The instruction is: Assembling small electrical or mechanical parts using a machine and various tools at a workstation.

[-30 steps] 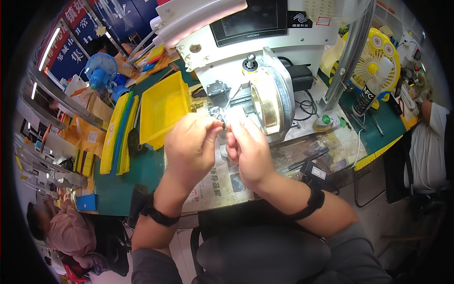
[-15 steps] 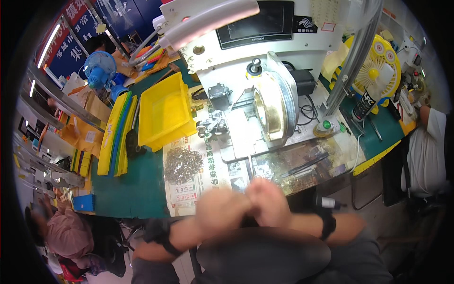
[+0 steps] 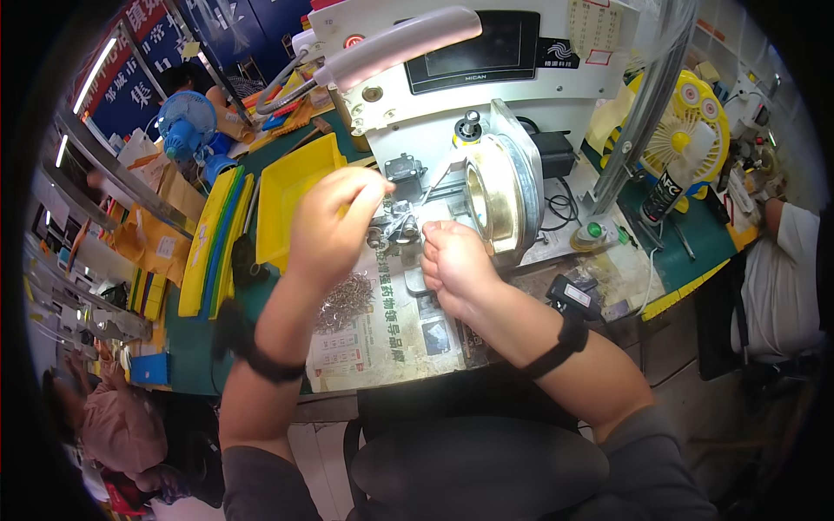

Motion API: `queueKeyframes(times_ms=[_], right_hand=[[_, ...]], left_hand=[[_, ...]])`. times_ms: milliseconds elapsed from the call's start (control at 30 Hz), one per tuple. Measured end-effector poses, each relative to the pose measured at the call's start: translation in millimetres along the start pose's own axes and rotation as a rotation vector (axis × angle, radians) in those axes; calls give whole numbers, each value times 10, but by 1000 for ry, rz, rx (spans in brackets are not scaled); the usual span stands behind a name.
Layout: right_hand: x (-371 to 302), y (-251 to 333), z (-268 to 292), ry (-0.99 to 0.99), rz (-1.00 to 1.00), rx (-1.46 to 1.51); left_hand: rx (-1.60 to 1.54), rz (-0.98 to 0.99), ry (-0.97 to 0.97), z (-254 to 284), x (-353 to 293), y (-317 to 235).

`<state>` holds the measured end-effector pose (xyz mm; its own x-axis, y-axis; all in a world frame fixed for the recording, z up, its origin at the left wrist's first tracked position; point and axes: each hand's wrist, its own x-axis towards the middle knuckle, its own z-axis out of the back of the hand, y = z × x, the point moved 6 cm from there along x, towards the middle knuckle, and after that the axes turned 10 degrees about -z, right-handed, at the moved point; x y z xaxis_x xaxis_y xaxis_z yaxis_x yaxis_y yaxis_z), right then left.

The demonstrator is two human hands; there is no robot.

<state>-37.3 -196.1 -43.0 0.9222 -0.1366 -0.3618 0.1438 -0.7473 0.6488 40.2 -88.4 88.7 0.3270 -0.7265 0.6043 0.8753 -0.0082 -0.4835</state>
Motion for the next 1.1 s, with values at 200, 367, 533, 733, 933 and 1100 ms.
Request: queueKeyframes(times_ms=[200,367,533,733,933,1100], right_hand=[[37,156,-320,-162,32,-26],[-101,79,-110,-88,45,-42],[-883,-112,198,32,55,-352],[-1099,219,139,-13,679,-1523],[-939,1,247,85,595,-1869],[-946,196,237,-22,965,-1592]], left_hand=[[-842,465,462,-542,37,848],[-417,75,276,-298,285,324],[414,-521,-18,-229,-483,-703],[343,-463,-88,-468,-721,-576],[294,-369,-62,-550,-779,-468],[260,-375,-90,-563,-798,-377]])
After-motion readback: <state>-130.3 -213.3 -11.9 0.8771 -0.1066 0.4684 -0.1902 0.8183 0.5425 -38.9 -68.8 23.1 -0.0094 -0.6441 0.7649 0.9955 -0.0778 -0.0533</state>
